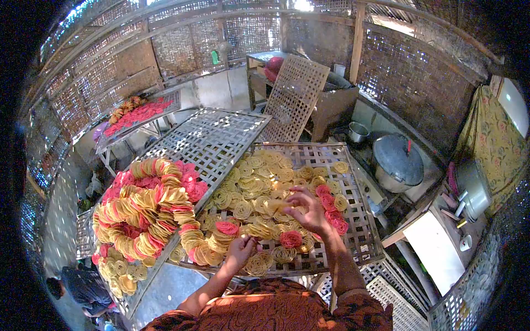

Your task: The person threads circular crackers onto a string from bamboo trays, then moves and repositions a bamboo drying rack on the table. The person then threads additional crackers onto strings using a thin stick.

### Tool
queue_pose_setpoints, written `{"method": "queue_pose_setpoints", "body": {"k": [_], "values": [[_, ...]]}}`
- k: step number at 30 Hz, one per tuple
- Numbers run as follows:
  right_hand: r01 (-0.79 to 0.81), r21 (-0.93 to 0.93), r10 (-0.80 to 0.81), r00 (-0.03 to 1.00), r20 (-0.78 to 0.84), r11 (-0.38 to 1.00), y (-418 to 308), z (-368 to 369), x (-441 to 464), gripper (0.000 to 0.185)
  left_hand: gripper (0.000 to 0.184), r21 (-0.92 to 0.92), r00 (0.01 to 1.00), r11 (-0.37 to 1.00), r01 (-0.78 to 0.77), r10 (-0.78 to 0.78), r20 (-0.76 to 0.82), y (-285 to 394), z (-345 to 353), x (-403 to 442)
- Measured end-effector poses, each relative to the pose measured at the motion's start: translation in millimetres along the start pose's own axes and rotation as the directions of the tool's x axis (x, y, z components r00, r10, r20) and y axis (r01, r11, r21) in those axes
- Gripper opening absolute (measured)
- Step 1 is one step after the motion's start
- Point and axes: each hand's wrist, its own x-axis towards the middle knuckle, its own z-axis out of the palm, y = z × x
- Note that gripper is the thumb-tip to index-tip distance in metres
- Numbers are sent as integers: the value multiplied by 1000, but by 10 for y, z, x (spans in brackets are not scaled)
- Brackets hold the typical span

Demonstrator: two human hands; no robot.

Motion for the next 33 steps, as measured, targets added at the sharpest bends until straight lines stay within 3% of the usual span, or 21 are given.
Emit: {"method": "queue_pose_setpoints", "body": {"k": [1, 2, 3, 4, 5, 6, 7, 9, 10, 13, 14, 16, 17, 20, 23, 26, 27, 29, 31, 32, 33], "values": [[-18, 38, 16, 999, 48, 999, -17, 9, -2, 28, 26, 29, 1000, 1000, 7, -7, -14, 8, -3, 9], [-76, 184, 87, 995, -55, 980, -20, 38, 21, 34, 26, -18, 1000, 1000, 8, -9, -29, 34, 2, 14], [-126, -112, 121, 991, -49, 986, 25, 22, 11, 36, 26, -65, 999, 998, 9, -12, -44, 81, 15, 18], [-161, -399, 153, 987, -52, 903, 123, -5, 14, 39, 26, -112, 998, 994, 8, -15, -60, 115, 22, 17], [-181, -649, 182, 981, -67, 739, 238, -14, 14, 41, 26, -32, 998, 999, -10, 8, -56, 123, 15, 6], [-188, -893, 341, 939, -41, 409, 394, 50, -18, 41, 26, 48, 998, 998, -30, 33, -49, 131, -1, 2], [-96, -926, 226, 974, -11, 366, 525, 75, -101, 40, 26, 128, 997, 990, -54, 60, -43, 140, -20, 15], [79, -966, -5, 997, 81, 246, 695, 88, -227, 37, 26, 170, 999, 984, 43, -42, -4, 52, -37, 33], [63, -970, 104, 991, 89, 233, 632, 42, -159, 32, 26, 191, 995, 977, 93, -97, 11, -16, -41, 43], [-256, -866, 75, 966, -248, 429, 568, -59, -54, 28, 26, 224, 995, 971, 81, -91, 31, -184, -38, 52], [-312, -843, 2, 938, -347, 438, 626, -76, -58, 24, 26, 225, 994, 970, 94, -102, 26, -181, -27, 41], [-367, -510, 179, 907, -381, 777, 592, -176, -52, 21, 25, 231, 993, 966, 114, -121, 14, -118, -16, 22], [-381, -291, 266, 892, -365, 877, 576, -208, -50, 20, 25, 228, 994, 968, 102, -108, 15, -87, -10, 17], [-306, -232, 212, 910, -356, 923, 601, -229, -70, 22, 26, 211, 995, 973, 92, -98, 19, -16, 22, 20], [-143, -341, 71, 974, -215, 929, 297, -199, -137, 24, 26, 170, 993, 979, 110, -115, 16, 3, 50, 49], [-307, -117, 309, 951, 5, 945, 25, -49, -309, 23, 26, 98, 997, 992, 74, -74, -10, -39, 66, 46], [-192, -391, 209, 978, 0, 900, 76, 0, -405, 24, 26, 76, 998, 996, 54, -53, -21, -40, 63, 47], [48, -823, 25, 997, 75, 565, 225, 101, -669, 28, 25, 99, 1000, 995, 9, -6, -26, 22, 59, 51], [122, -868, -89, 992, 90, 482, 278, 197, -794, 30, 24, 188, 999, 981, -41, 43, -9, 184, 20, 38], [157, -887, -147, 984, 103, 435, 289, 205, -823, 31, 23, 167, 999, 986, 11, -18, 42, 110, 13, 47], [-28, -780, 40, 999, -3, 625, 295, 150, -825, 32, 23, 149, 999, 989, -7, 0, 47, 81, 29, 65]]}}
